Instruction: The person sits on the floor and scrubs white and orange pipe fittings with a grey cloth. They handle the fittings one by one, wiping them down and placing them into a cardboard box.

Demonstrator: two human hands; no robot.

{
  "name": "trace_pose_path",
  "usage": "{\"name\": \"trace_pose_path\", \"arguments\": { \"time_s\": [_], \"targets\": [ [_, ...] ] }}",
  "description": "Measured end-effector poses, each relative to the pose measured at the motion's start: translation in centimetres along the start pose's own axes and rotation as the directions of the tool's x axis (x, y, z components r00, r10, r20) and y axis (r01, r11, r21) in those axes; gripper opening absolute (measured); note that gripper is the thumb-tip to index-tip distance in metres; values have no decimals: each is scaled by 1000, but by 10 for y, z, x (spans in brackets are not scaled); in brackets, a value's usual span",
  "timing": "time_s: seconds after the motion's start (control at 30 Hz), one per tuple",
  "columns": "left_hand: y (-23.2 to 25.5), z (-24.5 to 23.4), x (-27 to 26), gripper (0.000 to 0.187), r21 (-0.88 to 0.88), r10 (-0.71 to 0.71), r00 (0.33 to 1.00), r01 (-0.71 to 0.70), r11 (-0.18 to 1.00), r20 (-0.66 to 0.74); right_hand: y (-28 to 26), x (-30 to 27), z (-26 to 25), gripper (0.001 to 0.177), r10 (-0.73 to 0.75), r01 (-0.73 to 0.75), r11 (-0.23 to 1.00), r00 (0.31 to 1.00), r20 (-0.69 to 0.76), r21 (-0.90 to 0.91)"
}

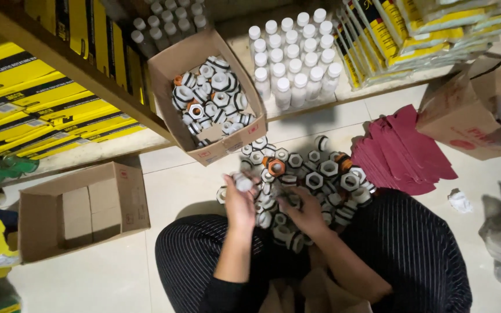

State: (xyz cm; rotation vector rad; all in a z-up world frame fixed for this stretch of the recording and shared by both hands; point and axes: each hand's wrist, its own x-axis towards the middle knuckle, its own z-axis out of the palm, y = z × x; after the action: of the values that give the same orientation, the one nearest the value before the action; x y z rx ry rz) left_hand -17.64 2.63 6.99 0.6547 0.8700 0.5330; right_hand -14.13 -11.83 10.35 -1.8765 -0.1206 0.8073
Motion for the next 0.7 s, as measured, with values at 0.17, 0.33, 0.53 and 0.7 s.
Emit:
{"name": "trace_pose_path", "arguments": {
  "time_s": [0.17,0.33,0.53,0.7],
  "targets": [
    [103,49,1,23,-39,275,946,-272,961,169,1,6,1,65,-2,2,1000,1000,0,7],
    [138,61,9,60,393,187,909,-338,855,373,-8,2,1,58,-41,40,999,999,17,24],
    [72,13,26,16,554,484,642,-764,331,595,-12,3,-3,65,18,-19,999,999,44,26],
    [32,-5,26,12,631,267,617,-775,41,741,-16,2,1,69,97,-96,995,991,92,-9]
  ]
}}
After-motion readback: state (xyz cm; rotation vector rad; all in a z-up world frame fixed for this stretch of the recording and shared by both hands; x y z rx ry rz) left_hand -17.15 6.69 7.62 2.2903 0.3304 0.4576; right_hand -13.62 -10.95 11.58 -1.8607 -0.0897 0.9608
